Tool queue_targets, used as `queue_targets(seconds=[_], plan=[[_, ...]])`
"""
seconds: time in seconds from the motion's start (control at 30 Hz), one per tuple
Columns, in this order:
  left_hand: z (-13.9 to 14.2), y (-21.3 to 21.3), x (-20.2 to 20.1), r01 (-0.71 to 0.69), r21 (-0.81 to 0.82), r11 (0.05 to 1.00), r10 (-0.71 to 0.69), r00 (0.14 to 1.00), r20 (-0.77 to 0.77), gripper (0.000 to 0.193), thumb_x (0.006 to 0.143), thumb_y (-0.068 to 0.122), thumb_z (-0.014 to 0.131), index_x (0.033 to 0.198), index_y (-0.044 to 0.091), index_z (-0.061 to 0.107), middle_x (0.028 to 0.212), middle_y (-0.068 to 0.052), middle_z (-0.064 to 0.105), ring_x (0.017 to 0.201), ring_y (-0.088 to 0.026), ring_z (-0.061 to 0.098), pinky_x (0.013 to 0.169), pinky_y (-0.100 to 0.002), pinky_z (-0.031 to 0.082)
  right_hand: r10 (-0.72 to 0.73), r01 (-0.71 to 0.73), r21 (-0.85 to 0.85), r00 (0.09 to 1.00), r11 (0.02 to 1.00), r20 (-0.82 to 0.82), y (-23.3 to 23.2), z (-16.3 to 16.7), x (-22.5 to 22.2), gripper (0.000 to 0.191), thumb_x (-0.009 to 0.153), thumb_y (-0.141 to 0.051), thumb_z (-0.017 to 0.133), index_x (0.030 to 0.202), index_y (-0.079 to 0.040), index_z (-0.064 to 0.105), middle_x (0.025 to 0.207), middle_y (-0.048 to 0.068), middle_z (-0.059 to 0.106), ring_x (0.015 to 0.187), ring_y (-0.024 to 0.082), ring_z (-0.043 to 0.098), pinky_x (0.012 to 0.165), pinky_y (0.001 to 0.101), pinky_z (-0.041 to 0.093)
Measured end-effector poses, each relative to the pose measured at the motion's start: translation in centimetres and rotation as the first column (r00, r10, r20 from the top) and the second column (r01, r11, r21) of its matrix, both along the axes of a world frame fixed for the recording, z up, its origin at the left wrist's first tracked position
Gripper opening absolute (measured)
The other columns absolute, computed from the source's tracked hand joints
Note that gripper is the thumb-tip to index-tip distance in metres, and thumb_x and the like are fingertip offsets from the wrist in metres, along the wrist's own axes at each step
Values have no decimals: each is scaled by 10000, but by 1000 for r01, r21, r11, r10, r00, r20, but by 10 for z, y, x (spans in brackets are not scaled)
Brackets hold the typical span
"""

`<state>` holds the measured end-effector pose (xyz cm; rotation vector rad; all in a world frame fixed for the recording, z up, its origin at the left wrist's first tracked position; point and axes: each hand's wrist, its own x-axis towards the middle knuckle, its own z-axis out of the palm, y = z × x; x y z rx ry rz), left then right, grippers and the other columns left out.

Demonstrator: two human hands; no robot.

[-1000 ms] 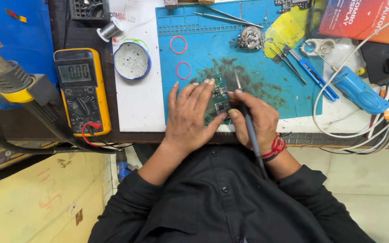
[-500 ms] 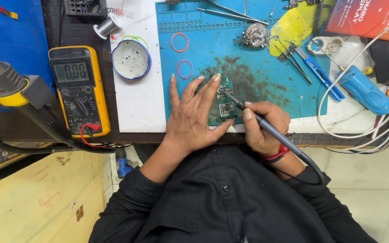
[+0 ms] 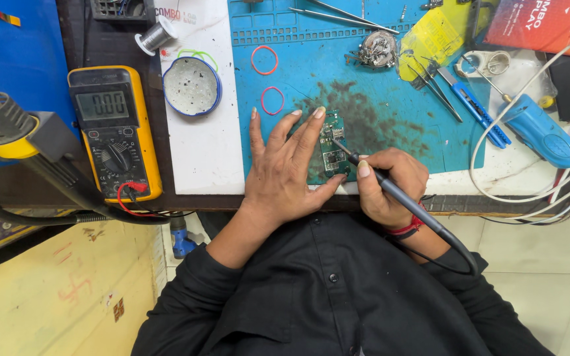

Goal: The person reassembles a smartphone by placing the camera module and battery, then connects a charging cable and secures the device with a rubber band. They then use a soldering iron to work on a small circuit board on the workbench.

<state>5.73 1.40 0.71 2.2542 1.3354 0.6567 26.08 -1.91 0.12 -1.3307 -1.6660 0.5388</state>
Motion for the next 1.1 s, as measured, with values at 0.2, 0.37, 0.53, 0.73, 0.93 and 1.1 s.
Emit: queue_targets(seconds=[0.2,0.37,0.53,0.73,0.93,1.1], plan=[[0,0,0,2,9,1000,-2,1000,0,1000,845,523,792,1592,55,320,1464,-107,613,1444,-312,432,1260,-661,26,28,-28,9,1000,1000,-6,1,-1,0,101,960,-30,694,920,1,608,828,129,681,676,241,647,642,338,491],[0,0,0,0,-2,1000,0,1000,-5,994,845,525,791,1591,57,328,1451,-100,617,1445,-312,432,1263,-661,29,27,-27,12,1000,1000,1,1,-1,0,110,958,-31,696,908,0,603,831,128,687,669,240,644,639,339,489],[0,0,0,2,-3,1000,-2,1000,-5,985,845,527,789,1584,55,340,1453,-98,616,1443,-313,432,1260,-662,25,21,-21,8,1000,1000,4,1,-1,0,111,958,-32,696,904,0,604,829,124,686,673,242,648,641,340,492],[1,0,0,3,0,1000,-3,1000,-18,973,847,522,788,1577,47,352,1474,-103,606,1448,-314,429,1263,-649,12,15,-15,16,1000,1000,-3,1,-1,-1,115,954,-33,698,896,3,605,837,127,699,669,235,654,633,335,492],[1,0,0,3,-1,1000,-3,1000,-24,959,847,520,787,1567,43,369,1484,-99,599,1450,-309,429,1264,-645,10,15,-15,17,1000,1000,-2,1,0,-1,123,960,-36,702,897,2,603,844,126,699,679,237,656,641,335,494],[2,1,0,1,8,1000,-1,1000,-27,950,848,517,788,1558,39,377,1491,-101,594,1446,-310,430,1262,-644,5,12,-12,1,1000,1000,-11,1,0,-2,110,958,-31,699,895,6,617,825,122,692,667,236,652,631,336,486]])
